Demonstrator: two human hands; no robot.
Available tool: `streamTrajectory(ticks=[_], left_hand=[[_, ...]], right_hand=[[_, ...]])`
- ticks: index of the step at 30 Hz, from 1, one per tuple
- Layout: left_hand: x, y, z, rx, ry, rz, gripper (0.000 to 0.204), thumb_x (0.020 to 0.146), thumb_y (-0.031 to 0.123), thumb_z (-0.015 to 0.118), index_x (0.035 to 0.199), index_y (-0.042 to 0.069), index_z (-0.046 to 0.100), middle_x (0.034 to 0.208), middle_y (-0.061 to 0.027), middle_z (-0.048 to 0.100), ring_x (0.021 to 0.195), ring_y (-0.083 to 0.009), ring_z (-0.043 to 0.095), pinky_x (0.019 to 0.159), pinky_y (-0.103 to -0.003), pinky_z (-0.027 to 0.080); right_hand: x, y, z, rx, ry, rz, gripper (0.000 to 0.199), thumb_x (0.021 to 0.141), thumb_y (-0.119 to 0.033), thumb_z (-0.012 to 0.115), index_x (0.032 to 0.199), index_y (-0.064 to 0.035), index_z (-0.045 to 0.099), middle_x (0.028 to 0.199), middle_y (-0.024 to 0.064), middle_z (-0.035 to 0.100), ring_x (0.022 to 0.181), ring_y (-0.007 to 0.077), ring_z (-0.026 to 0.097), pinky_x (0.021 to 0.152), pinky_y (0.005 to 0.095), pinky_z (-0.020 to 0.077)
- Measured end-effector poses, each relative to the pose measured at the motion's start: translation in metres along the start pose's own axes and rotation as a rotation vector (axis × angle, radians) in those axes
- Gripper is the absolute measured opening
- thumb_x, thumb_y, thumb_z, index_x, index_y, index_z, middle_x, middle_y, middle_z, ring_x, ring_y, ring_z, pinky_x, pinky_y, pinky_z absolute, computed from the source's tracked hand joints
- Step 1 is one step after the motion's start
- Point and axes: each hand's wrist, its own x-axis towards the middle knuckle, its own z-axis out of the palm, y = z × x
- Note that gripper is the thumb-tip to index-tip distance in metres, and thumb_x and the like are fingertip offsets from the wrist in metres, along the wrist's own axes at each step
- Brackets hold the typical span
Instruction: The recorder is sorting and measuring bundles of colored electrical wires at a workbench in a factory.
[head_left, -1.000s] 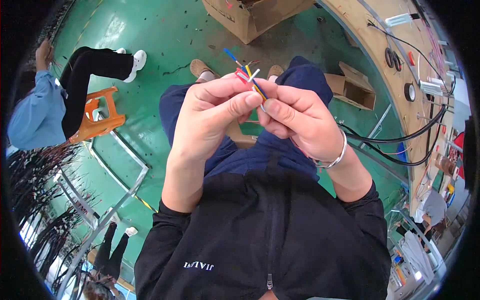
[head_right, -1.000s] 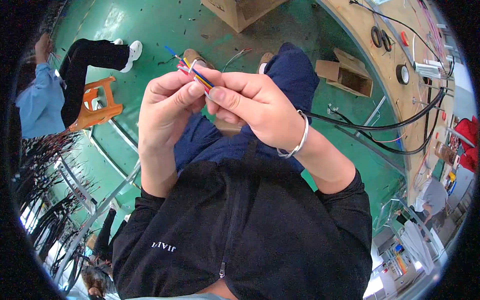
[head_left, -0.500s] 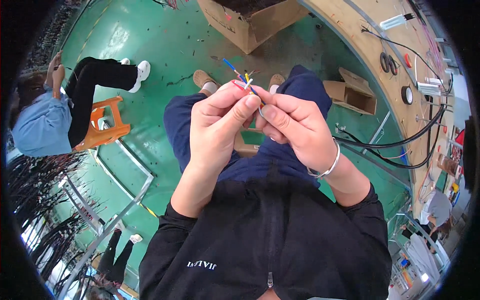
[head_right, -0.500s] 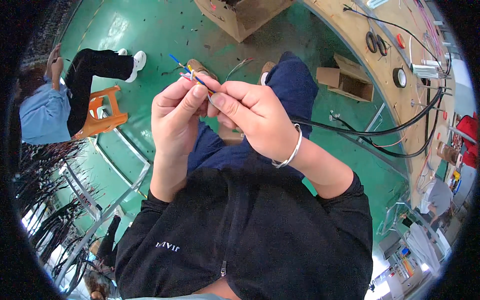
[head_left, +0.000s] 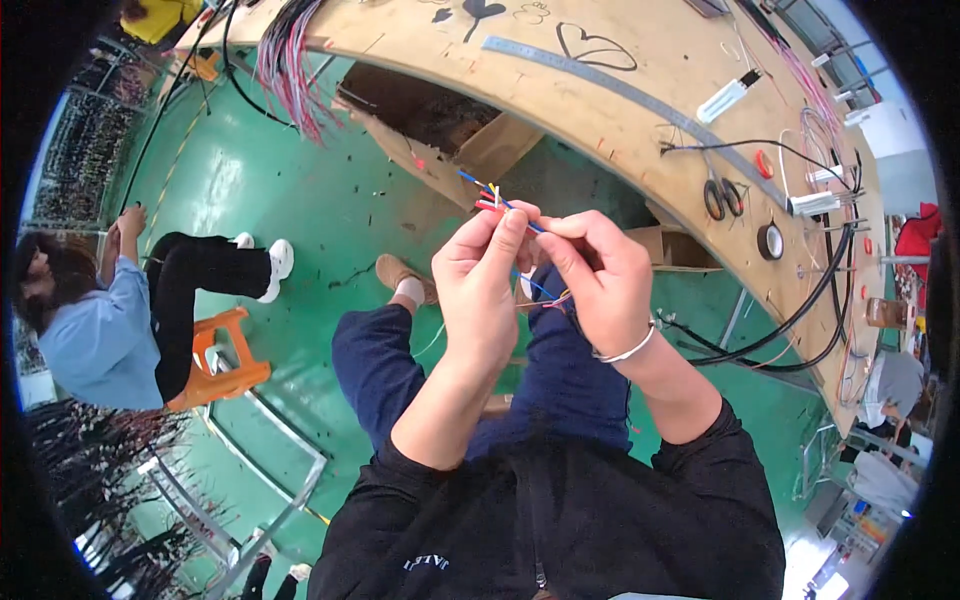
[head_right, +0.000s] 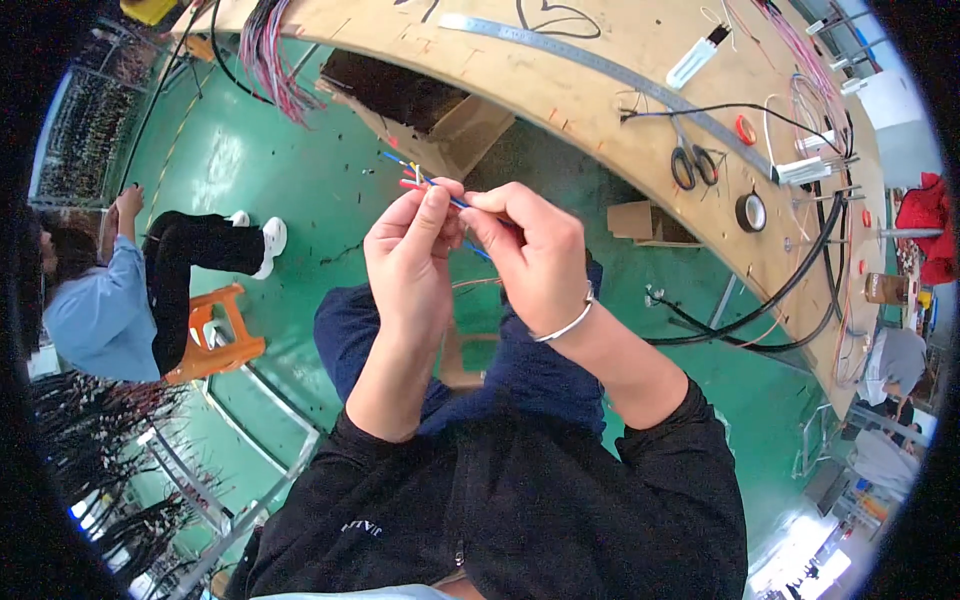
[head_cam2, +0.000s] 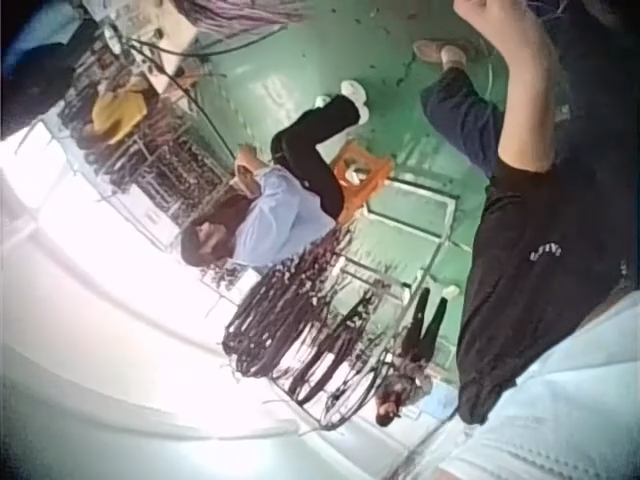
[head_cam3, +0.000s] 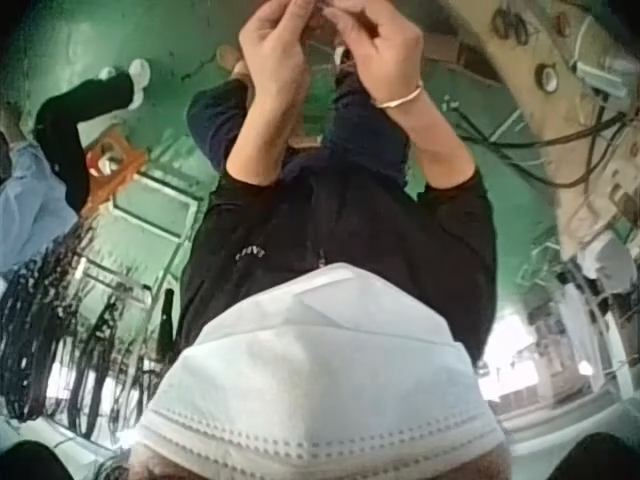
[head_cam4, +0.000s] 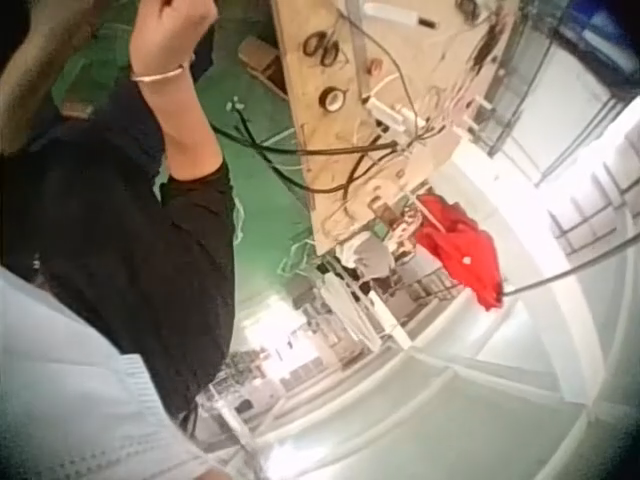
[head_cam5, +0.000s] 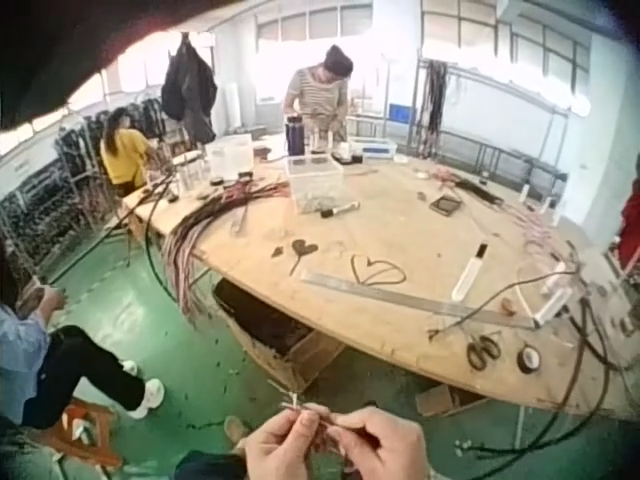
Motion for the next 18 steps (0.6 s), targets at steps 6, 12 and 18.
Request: streamTrajectory(ticks=[6,12,18], left_hand=[[0.069,-0.022,0.004,-0.07,0.101,-0.007,0.018,0.095,0.013,0.062,0.098,-0.003,0.069,0.071,0.0023,0.057,0.063,-0.0043,0.048,0.057,-0.02,0.038],[0.126,-0.023,-0.011,-0.091,0.111,0.0,0.019,0.094,0.013,0.064,0.099,-0.004,0.07,0.073,0.0016,0.059,0.064,-0.005,0.048,0.059,-0.02,0.038],[0.175,-0.029,-0.029,-0.139,0.145,-0.027,0.018,0.092,0.011,0.065,0.099,-0.005,0.07,0.079,-0.0031,0.066,0.069,-0.0081,0.056,0.063,-0.023,0.045]], right_hand=[[0.066,0.032,-0.004,-0.187,0.059,-0.209,0.01,0.084,0.003,0.07,0.094,0.0023,0.067,0.086,0.0086,0.067,0.077,0.0111,0.062,0.067,0.0237,0.0496],[0.117,0.043,0.016,-0.258,0.057,-0.198,0.009,0.081,0.004,0.07,0.09,0.0022,0.068,0.081,0.0095,0.064,0.07,0.0158,0.062,0.063,0.0264,0.0493],[0.162,0.06,0.035,-0.38,0.029,-0.218,0.007,0.082,0.002,0.069,0.088,0.0024,0.067,0.076,0.01,0.062,0.062,0.0171,0.059,0.057,0.0272,0.047]])
